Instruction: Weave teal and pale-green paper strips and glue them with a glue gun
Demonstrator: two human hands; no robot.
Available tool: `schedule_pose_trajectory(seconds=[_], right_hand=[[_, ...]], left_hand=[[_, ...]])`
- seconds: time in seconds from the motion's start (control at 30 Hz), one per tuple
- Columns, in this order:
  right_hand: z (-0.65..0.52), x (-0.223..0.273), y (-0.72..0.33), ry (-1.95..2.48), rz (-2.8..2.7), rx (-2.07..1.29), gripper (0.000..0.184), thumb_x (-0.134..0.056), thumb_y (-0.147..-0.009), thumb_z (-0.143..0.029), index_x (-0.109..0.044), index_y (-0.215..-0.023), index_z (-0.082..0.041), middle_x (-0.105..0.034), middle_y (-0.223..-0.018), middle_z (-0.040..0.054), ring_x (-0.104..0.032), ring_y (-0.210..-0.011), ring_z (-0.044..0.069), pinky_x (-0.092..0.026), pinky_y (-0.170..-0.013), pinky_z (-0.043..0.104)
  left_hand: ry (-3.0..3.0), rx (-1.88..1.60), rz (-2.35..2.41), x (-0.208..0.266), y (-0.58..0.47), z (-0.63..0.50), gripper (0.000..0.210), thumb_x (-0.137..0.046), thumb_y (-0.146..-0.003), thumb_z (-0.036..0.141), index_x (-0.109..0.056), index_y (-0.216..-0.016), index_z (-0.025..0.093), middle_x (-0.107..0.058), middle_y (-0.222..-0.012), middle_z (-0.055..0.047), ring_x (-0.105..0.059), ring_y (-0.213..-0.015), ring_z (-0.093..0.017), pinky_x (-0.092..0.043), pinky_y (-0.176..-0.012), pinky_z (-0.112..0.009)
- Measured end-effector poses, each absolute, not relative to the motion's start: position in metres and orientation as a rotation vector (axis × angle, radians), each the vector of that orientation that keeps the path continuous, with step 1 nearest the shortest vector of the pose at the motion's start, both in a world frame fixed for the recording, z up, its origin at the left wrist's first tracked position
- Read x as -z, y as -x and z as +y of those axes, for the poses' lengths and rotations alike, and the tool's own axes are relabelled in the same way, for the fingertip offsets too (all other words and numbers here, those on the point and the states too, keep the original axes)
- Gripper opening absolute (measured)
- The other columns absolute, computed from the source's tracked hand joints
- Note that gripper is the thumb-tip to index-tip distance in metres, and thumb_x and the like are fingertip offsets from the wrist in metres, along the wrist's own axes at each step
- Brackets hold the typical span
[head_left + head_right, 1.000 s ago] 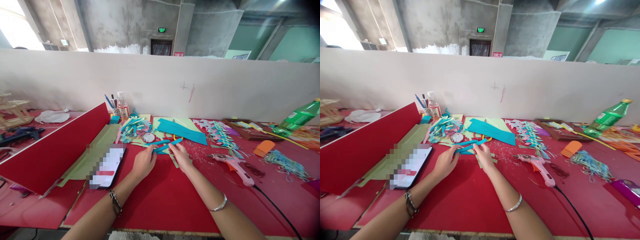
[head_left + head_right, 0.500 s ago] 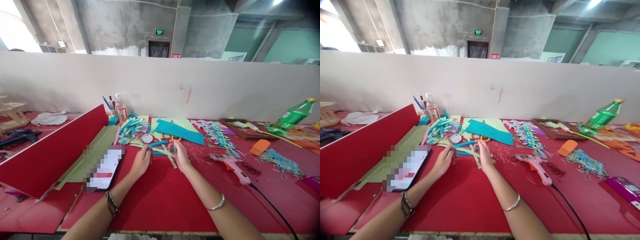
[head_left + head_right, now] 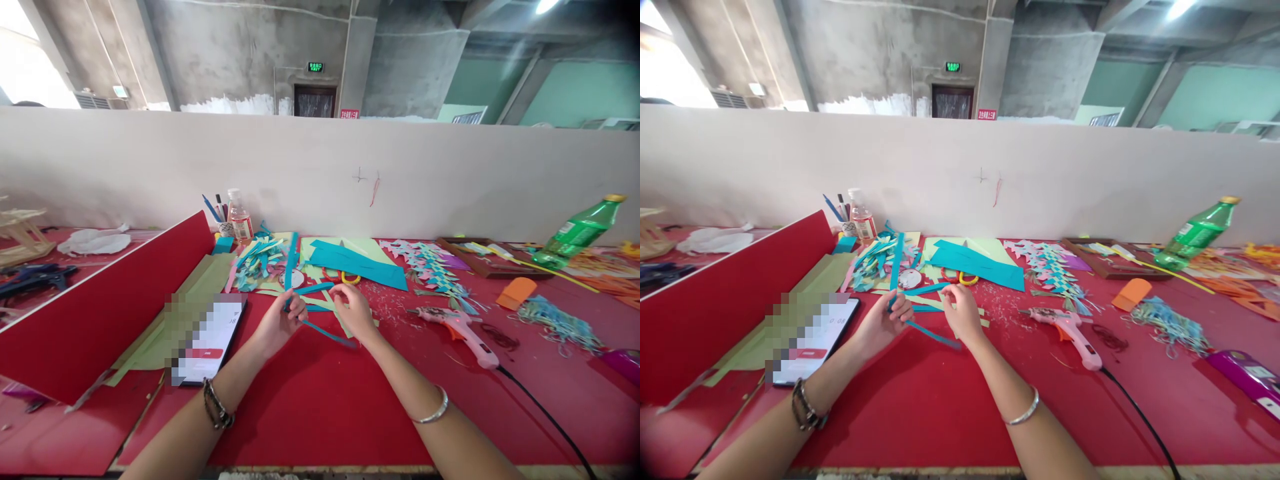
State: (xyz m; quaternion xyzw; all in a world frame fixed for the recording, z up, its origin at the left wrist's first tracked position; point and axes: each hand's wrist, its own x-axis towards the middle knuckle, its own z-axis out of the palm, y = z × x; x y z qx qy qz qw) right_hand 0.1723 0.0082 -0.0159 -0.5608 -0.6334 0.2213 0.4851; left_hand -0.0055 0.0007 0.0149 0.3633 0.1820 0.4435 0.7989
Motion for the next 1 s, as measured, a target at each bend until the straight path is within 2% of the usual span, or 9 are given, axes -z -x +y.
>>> schedule_pose_trajectory(seconds=[0.1,0.23,0.33,0.43,0.57,0.63,0.73,0.83,1.0], right_hand=[[0.007,0.02,-0.175,1.483,-1.69,-0.377,0.019,-0.05,-0.067,-0.018,-0.056,-0.085,-0.02,-0.055,-0.093,0.0078,-0.046,-0.097,0.024,-0.034,-0.085,0.037],[0.005,0.024,-0.175,1.611,-1.838,-0.266,0.029,-0.055,-0.065,-0.016,-0.054,-0.094,-0.019,-0.057,-0.096,0.0079,-0.048,-0.096,0.023,-0.035,-0.081,0.034],[0.004,0.024,-0.174,1.692,-1.876,-0.214,0.031,-0.055,-0.068,-0.016,-0.052,-0.098,-0.02,-0.058,-0.098,0.0074,-0.051,-0.095,0.023,-0.034,-0.079,0.034],[0.003,0.021,-0.173,1.738,-1.887,-0.18,0.024,-0.054,-0.07,-0.016,-0.054,-0.094,-0.021,-0.061,-0.094,0.0048,-0.053,-0.093,0.022,-0.029,-0.08,0.036],[-0.001,0.014,-0.172,1.74,-1.89,-0.154,0.007,-0.053,-0.073,-0.017,-0.058,-0.077,-0.021,-0.063,-0.083,0.0005,-0.055,-0.083,0.018,-0.025,-0.079,0.036],[-0.001,0.011,-0.172,1.734,-1.868,-0.136,0.009,-0.05,-0.076,-0.02,-0.058,-0.072,-0.021,-0.063,-0.079,-0.0003,-0.055,-0.077,0.016,-0.025,-0.078,0.035],[0.0,0.009,-0.172,1.72,-1.818,-0.096,0.016,-0.043,-0.08,-0.024,-0.057,-0.073,-0.02,-0.061,-0.078,0.0008,-0.054,-0.072,0.015,-0.029,-0.075,0.032],[0.003,0.011,-0.174,1.687,-1.816,-0.082,0.018,-0.039,-0.082,-0.025,-0.055,-0.076,-0.019,-0.059,-0.079,0.0029,-0.053,-0.072,0.015,-0.033,-0.067,0.026],[0.004,0.02,-0.173,1.65,-1.939,-0.125,0.01,-0.053,-0.075,-0.027,-0.058,-0.082,-0.02,-0.058,-0.084,0.0036,-0.054,-0.08,0.017,-0.036,-0.067,0.026]], left_hand=[[-0.76,-0.936,0.332,-0.015,0.004,-0.001,0.029,-0.044,-0.081,0.028,-0.044,-0.054,0.016,-0.031,-0.046,0.005,-0.039,-0.047,-0.008,-0.037,-0.052,-0.02],[-0.839,-0.989,0.432,-0.011,0.004,0.004,0.028,-0.045,-0.079,0.03,-0.047,-0.055,0.016,-0.038,-0.051,0.003,-0.041,-0.051,-0.008,-0.037,-0.053,-0.019],[-0.892,-1.038,0.56,-0.005,0.005,0.008,0.029,-0.049,-0.078,0.035,-0.051,-0.058,0.015,-0.044,-0.058,0.002,-0.039,-0.05,-0.006,-0.032,-0.047,-0.016],[-0.895,-1.042,0.696,-0.002,0.006,0.008,0.03,-0.051,-0.076,0.044,-0.052,-0.064,0.016,-0.043,-0.059,0.004,-0.037,-0.048,-0.006,-0.028,-0.043,-0.016],[-0.937,-0.968,0.81,-0.005,0.005,0.004,0.032,-0.051,-0.074,0.049,-0.053,-0.072,0.017,-0.042,-0.059,0.005,-0.03,-0.043,-0.004,-0.024,-0.04,-0.016],[-0.961,-0.934,0.834,-0.006,0.003,0.001,0.029,-0.056,-0.071,0.046,-0.054,-0.075,0.017,-0.043,-0.06,0.005,-0.029,-0.043,-0.003,-0.025,-0.042,-0.016],[-0.98,-0.889,0.876,-0.003,0.0,-0.001,0.026,-0.067,-0.062,0.034,-0.057,-0.079,0.016,-0.048,-0.064,0.004,-0.038,-0.049,-0.004,-0.032,-0.049,-0.017],[-1.034,-0.849,0.894,0.004,-0.002,0.0,0.027,-0.068,-0.06,0.025,-0.059,-0.083,0.016,-0.051,-0.067,0.003,-0.044,-0.056,-0.006,-0.034,-0.054,-0.018],[-1.207,-0.838,0.93,0.008,-0.003,0.001,0.024,-0.06,-0.065,0.019,-0.061,-0.089,0.016,-0.054,-0.07,0.002,-0.047,-0.062,-0.009,-0.035,-0.058,-0.02]])
